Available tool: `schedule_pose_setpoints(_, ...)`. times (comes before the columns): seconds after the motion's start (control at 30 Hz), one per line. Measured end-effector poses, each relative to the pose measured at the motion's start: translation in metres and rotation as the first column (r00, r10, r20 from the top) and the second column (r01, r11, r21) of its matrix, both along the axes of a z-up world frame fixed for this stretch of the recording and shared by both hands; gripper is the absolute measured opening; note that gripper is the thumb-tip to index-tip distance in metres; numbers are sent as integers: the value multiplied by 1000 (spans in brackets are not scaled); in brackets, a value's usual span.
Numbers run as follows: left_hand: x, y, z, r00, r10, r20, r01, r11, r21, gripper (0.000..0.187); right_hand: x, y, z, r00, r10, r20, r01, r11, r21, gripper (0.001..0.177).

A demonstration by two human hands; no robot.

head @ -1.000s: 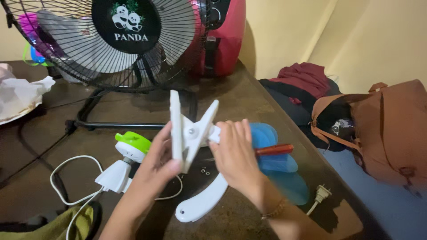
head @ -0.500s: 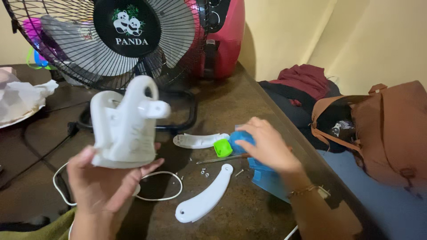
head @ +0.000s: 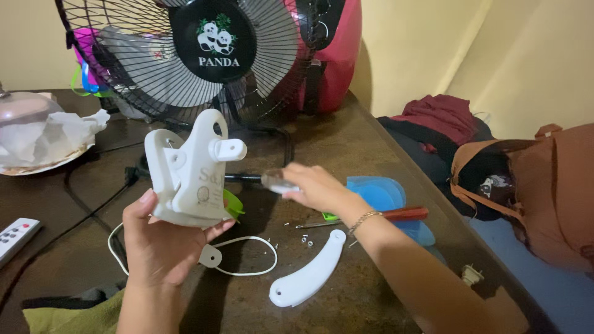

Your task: The person uses a screwdriver to remove screws from a small white and green electric fan, separating the motor housing, fan blades, and base components. The parts are placed on the table as the disassembly progresses.

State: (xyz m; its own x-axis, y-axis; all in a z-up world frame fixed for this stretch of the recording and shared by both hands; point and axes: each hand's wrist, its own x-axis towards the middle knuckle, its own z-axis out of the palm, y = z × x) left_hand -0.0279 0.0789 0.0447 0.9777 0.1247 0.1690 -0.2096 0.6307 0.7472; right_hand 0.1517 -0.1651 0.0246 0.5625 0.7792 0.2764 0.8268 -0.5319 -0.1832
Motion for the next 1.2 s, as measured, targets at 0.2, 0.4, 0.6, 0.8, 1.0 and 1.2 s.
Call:
schedule_pose_setpoints(0.2, 2, 0, 2, 993, 74, -95, -75, 997, 2, 91, -23, -13, 47, 983, 167, -76, -158, 980, 118, 54)
schedule_pose_setpoints(0.4, 2, -1, 2, 996, 45, -81, -46, 999, -8, 91, -38, -23, 53, 985, 161, -59, -166, 982, -87, 52)
schedule_pose_setpoints(0.6, -1, 2, 4, 995, 75, -68, -75, 997, 2, 89, -10, -23, 45, 989, 137, 46, -132, 986, -98, 65)
schedule_pose_setpoints(0.8, -2, 4, 6, 994, 97, -56, -96, 995, 17, 89, 30, -7, 2, 997, 29, -77, -46, 973, -227, 59)
schedule_pose_setpoints(1.0, -1, 5, 5, 993, 89, -75, -89, 996, 1, 87, 36, 9, -19, 994, 65, -86, -78, 985, -154, 53)
schedule_pose_setpoints(1.2, 0, 1, 5, 994, 81, -76, -80, 997, 17, 85, -8, 48, -30, 986, 149, -78, -159, 978, -133, 28)
